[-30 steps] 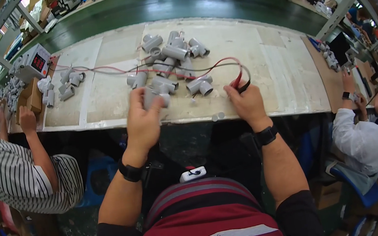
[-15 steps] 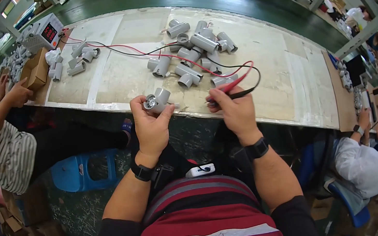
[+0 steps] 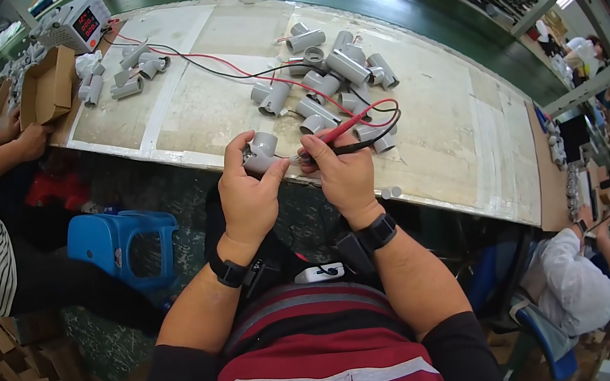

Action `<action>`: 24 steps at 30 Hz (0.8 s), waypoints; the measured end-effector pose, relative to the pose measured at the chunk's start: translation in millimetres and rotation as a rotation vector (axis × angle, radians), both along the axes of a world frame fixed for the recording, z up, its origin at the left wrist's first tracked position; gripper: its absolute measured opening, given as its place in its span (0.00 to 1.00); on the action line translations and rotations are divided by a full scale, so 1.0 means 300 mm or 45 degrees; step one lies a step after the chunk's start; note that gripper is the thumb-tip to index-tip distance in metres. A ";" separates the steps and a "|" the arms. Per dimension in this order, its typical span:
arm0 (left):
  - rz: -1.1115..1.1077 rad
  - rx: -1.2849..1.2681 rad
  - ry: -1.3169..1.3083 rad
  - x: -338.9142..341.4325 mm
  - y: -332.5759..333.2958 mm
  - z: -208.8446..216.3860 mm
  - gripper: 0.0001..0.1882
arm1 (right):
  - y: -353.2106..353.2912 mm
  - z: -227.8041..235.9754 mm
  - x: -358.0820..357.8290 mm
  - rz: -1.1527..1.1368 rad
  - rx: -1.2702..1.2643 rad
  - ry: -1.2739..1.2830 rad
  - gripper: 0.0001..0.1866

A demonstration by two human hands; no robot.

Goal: The person tests plastic light fixtures by touching a multimeter probe to the internal components of each one before placing them in a pile. After testing several fixtures, the person gathers them by hand and moves the pile to a different area on the table.

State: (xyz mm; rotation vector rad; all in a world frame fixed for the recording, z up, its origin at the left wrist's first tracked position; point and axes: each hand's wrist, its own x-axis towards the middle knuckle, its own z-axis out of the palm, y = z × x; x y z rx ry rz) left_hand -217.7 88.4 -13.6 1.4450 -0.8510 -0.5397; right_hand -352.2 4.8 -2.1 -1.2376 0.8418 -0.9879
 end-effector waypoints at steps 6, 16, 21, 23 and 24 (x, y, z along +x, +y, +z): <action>-0.029 0.157 -0.153 0.019 0.010 0.042 0.30 | -0.020 0.006 -0.061 0.002 -0.238 0.256 0.08; -0.134 0.052 0.332 0.051 0.036 0.040 0.32 | -0.051 0.033 -0.048 0.075 -0.329 0.594 0.10; -0.255 -0.015 0.421 0.054 0.045 0.040 0.35 | -0.038 0.018 -0.041 0.048 -0.522 0.649 0.10; -0.334 0.038 0.513 0.057 0.051 0.046 0.37 | -0.038 0.014 -0.042 0.028 -0.481 0.619 0.10; -0.330 0.035 0.518 0.059 0.051 0.048 0.37 | -0.041 0.010 -0.038 0.032 -0.483 0.623 0.10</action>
